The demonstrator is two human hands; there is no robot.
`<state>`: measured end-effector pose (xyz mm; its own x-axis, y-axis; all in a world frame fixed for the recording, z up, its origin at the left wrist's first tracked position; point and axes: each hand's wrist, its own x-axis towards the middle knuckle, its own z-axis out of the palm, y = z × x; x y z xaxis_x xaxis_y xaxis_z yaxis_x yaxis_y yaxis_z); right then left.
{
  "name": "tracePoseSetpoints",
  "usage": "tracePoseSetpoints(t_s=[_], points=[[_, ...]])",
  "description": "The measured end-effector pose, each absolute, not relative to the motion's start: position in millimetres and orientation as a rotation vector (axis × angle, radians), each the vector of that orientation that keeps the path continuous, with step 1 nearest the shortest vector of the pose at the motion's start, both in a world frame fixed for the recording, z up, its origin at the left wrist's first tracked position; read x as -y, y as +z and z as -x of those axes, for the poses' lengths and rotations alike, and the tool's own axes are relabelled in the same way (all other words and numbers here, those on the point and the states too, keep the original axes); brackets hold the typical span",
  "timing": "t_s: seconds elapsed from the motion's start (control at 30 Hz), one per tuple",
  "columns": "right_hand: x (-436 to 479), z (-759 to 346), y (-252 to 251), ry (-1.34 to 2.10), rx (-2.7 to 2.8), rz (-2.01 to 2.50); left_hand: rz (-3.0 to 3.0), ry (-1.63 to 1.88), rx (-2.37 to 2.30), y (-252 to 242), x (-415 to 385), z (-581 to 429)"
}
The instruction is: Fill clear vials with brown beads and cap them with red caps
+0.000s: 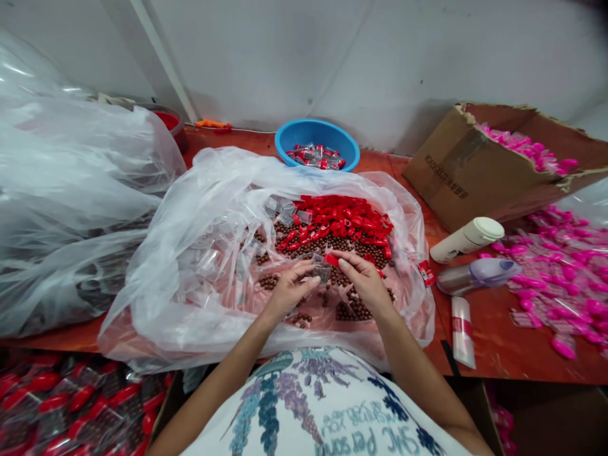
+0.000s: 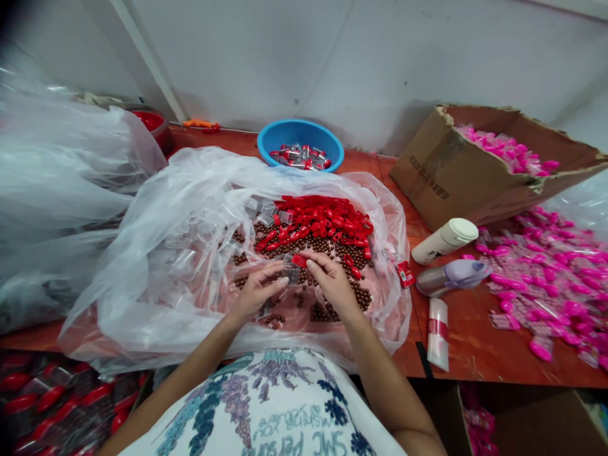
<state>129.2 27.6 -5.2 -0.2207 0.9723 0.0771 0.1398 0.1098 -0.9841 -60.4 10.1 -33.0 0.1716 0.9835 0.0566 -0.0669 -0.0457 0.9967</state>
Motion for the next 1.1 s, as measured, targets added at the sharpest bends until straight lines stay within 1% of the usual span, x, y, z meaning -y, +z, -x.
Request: tracePoseSetpoints(t_s=[0.13, 0.3, 0.5, 0.6, 0.77, 1.1], points=[[-25.5, -128.4, 5.1, 1.053, 1.763, 1.091, -1.371, 1.154, -1.005, -36.3, -10.1, 61.0], [-21.6, -131.7, 5.6, 0.846, 1.966, 0.985, -1.425, 1.145, -1.009, -31.3, -9.1, 60.3], [-16.0, -128.6, -8.2, 0.414, 2.26, 1.064, -1.35, 1.19, -1.011, -28.1, -8.5, 55.9], [-15.4, -126.9, -18.1, 0.244, 2.301, 1.065, -1.261, 1.204, -0.992, -30.6, -7.2, 51.5], [-15.5, -128.9, -24.4, 0.17, 2.319, 1.039, -1.18, 1.239, -1.017, -37.7, -4.6, 45.7], [-9.6, -125.0, -41.7, 0.121, 2.271, 1.166, -1.124, 1.239, -1.067, -44.0, -3.1, 40.1]])
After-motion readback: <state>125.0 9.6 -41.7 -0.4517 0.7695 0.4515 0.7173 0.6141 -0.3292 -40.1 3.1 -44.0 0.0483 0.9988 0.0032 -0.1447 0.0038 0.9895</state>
